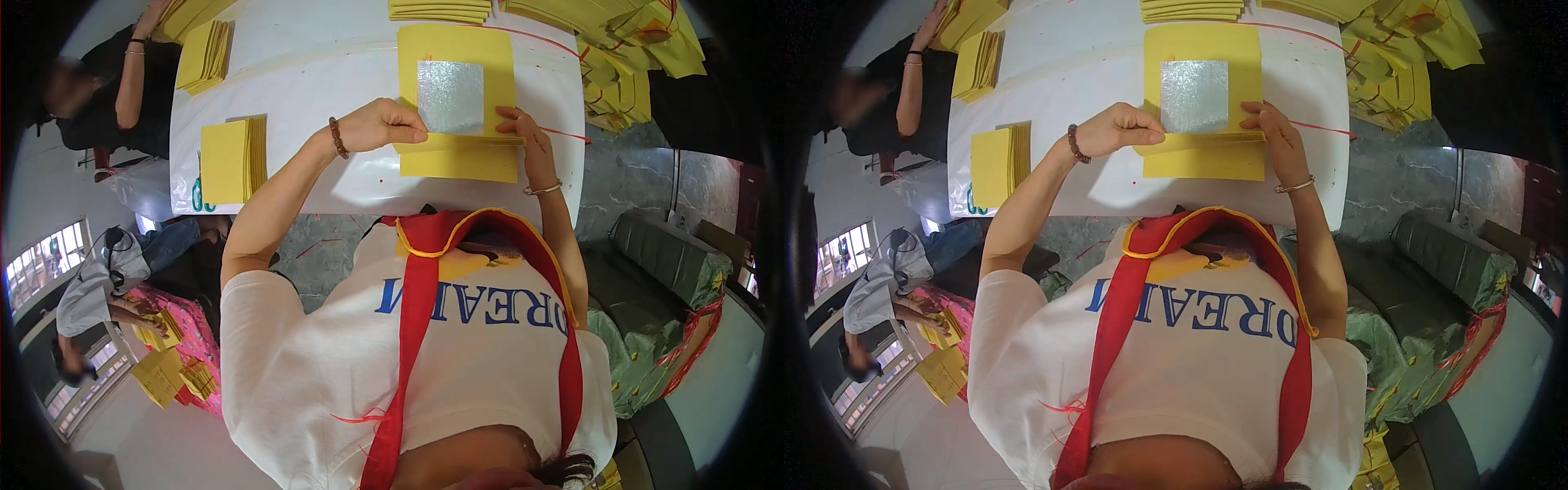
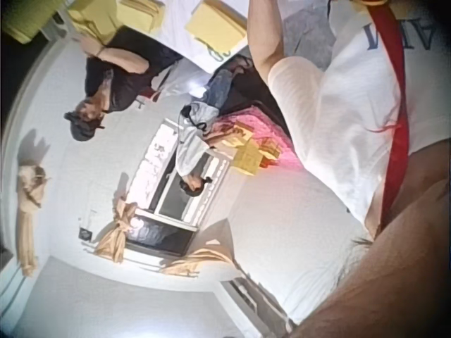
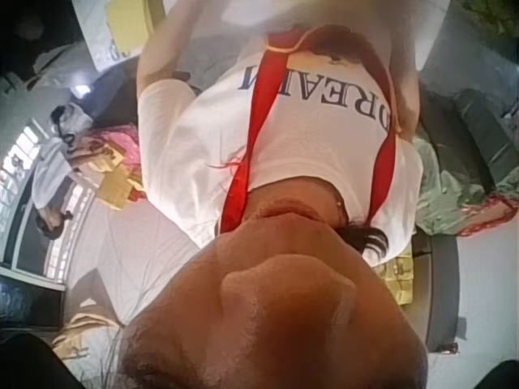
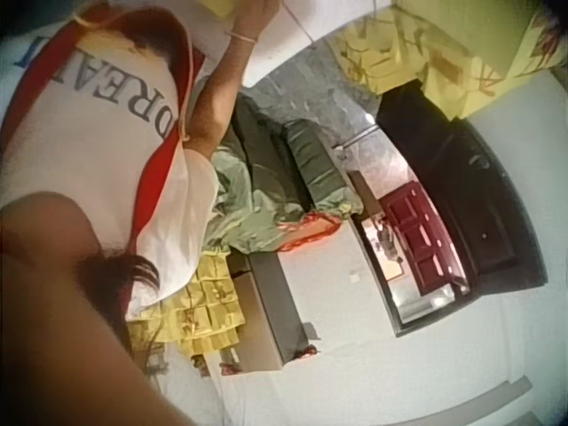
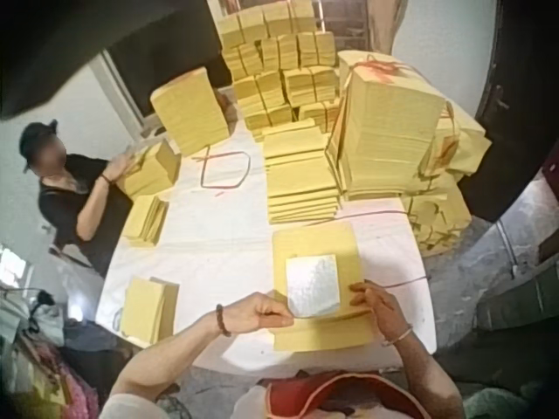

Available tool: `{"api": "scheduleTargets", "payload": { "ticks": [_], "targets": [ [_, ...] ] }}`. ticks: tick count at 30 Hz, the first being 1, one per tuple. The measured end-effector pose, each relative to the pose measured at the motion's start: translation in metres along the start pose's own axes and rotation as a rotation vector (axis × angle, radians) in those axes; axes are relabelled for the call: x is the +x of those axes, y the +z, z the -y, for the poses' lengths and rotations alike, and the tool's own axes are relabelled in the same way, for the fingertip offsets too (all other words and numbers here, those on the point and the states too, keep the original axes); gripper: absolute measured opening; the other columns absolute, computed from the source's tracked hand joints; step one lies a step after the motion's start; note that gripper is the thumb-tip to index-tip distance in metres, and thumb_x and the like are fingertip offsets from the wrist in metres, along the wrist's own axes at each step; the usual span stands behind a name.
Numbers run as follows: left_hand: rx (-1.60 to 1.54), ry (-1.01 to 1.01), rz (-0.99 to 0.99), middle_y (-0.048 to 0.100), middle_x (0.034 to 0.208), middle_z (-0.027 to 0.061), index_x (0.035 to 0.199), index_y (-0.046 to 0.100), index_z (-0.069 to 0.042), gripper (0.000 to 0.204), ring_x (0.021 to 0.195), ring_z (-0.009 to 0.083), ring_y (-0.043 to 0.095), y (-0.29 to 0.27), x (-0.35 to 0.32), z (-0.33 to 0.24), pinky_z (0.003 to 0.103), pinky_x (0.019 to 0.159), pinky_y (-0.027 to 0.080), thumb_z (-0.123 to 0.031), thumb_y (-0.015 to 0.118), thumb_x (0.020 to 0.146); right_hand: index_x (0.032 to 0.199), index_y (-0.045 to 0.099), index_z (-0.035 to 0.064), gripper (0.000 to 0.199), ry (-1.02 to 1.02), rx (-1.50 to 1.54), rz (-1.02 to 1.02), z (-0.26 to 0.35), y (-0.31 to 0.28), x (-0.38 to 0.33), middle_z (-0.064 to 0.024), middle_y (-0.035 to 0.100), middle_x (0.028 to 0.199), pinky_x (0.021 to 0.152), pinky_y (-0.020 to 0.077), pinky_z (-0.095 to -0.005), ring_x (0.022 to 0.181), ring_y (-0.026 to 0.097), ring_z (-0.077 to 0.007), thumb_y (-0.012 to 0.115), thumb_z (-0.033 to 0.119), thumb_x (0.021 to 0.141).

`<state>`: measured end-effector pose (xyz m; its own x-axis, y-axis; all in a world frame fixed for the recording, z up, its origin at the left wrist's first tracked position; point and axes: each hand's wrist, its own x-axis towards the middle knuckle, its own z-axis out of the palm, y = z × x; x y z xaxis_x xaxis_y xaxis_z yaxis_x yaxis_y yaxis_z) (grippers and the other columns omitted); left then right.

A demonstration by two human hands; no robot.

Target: Stacking and organizing yellow ceremonial paper sheets with silver foil into piles.

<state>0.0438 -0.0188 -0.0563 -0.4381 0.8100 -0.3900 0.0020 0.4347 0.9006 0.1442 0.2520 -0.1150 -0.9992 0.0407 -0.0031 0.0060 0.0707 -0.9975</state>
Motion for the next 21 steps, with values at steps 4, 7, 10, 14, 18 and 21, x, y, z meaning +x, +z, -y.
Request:
{"api": "scheduleTargets", "payload": {
  "ticks": [4, 7, 10, 14, 18, 21],
  "targets": [
    [-0.028, 0.010, 0.004, 0.062, 0.078, 0.0005, 0.091, 0.065, 0.000, 0.021, 0.075, 0.0070, 0.052, -0.003, 0.001, -0.001, 0.023, 0.072, 0.042, -0.019, 0.058, 0.085, 0.087, 0.062, -0.0020, 0.037, 0.008, 0.005, 0.014, -0.002, -0.002, 0.002, -0.0097, 0.057, 0.116, 0.101, 0.0290, -0.0327, 0.118, 0.044, -0.0220, 0.039, 0.025, 0.095],
    [-0.059, 0.001, 0.014, 0.062, 0.077, 0.0002, 0.089, 0.066, 0.000, 0.021, 0.074, 0.0070, 0.052, -0.005, 0.005, -0.001, 0.023, 0.072, 0.042, -0.019, 0.058, 0.084, 0.098, 0.059, -0.0013, 0.039, -0.063, -0.043, 0.059, -0.004, -0.007, 0.002, -0.0113, 0.053, 0.122, 0.100, 0.0294, -0.0323, 0.120, 0.042, -0.0218, 0.035, 0.029, 0.094],
    [-0.072, -0.002, 0.019, 0.062, 0.076, 0.0001, 0.088, 0.066, 0.000, 0.021, 0.074, 0.0068, 0.052, -0.008, 0.009, 0.000, 0.023, 0.072, 0.042, -0.019, 0.058, 0.083, 0.104, 0.057, 0.0006, 0.041, -0.073, 0.038, 0.081, -0.011, -0.009, 0.000, -0.0106, 0.050, 0.126, 0.102, 0.0284, -0.0337, 0.122, 0.040, -0.0221, 0.037, 0.034, 0.092],
    [-0.054, -0.014, 0.012, 0.063, 0.079, 0.0007, 0.092, 0.066, -0.001, 0.023, 0.077, 0.0066, 0.053, -0.006, 0.006, 0.001, 0.023, 0.074, 0.042, -0.021, 0.060, 0.083, 0.109, 0.057, 0.0028, 0.029, -0.178, -0.083, 0.150, -0.010, -0.009, -0.002, -0.0087, 0.049, 0.128, 0.103, 0.0277, -0.0336, 0.125, 0.037, -0.0218, 0.052, 0.020, 0.086],
    [-0.086, 0.112, 0.021, 0.060, 0.109, 0.0076, 0.115, 0.057, -0.006, 0.045, 0.097, 0.0156, 0.055, -0.003, -0.014, -0.013, 0.030, 0.086, 0.041, -0.028, 0.068, 0.078, 0.113, 0.057, 0.0050, 0.034, -0.090, -0.047, 0.050, -0.015, -0.006, -0.003, -0.0068, 0.051, 0.126, 0.101, 0.0307, -0.0312, 0.123, 0.039, -0.0206, 0.061, 0.005, 0.079],
    [0.479, 0.484, -0.292, 0.055, 0.118, 0.0068, 0.121, 0.053, -0.008, 0.050, 0.104, 0.0209, 0.051, 0.002, -0.021, -0.006, 0.036, 0.092, 0.037, -0.024, 0.068, 0.076, 0.116, 0.056, 0.0059, 0.035, 0.073, 0.174, 0.013, -0.016, -0.001, -0.004, -0.0053, 0.052, 0.124, 0.099, 0.0328, -0.0298, 0.122, 0.041, -0.0199, 0.060, 0.006, 0.081]
  ]
}}
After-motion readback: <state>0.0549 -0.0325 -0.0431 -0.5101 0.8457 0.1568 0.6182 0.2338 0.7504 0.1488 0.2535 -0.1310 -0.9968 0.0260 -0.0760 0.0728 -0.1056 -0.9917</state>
